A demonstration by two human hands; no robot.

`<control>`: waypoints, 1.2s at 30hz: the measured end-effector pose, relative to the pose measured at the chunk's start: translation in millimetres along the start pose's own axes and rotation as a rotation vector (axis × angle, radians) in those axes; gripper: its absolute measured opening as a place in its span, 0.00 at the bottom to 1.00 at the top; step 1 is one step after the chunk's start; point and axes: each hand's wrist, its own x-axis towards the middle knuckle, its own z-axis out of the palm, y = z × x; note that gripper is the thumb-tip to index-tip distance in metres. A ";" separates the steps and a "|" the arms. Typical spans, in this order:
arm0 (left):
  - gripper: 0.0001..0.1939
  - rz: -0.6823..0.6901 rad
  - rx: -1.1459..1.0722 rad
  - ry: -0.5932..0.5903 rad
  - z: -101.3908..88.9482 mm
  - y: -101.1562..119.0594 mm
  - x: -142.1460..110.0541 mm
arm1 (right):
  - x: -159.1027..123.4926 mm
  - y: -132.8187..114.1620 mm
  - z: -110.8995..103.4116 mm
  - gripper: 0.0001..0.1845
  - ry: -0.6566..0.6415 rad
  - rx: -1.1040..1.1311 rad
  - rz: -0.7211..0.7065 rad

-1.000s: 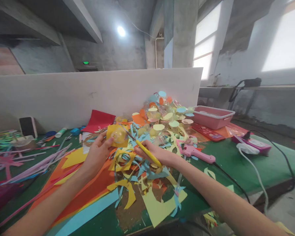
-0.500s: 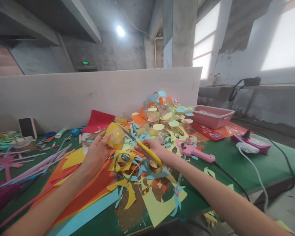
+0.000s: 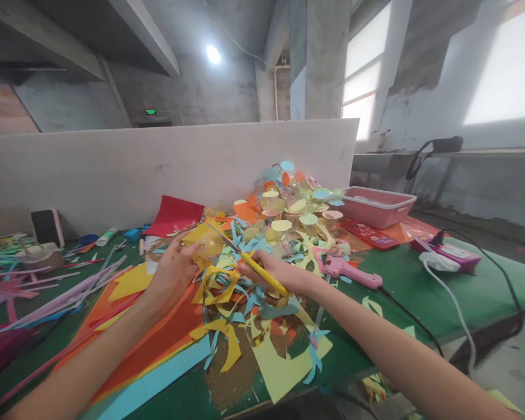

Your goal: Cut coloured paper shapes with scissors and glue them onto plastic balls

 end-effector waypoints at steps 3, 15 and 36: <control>0.28 -0.016 0.027 -0.044 -0.7 -0.6 0.3 | 1.3 1.6 0.3 0.27 -0.011 0.035 0.019; 0.27 -0.093 -0.026 -0.096 -1.8 3.8 2.2 | 11.2 7.5 3.6 0.27 0.142 0.115 0.001; 0.22 0.025 -0.110 0.057 -1.5 7.2 4.5 | -1.1 3.5 -4.1 0.25 0.023 0.022 0.025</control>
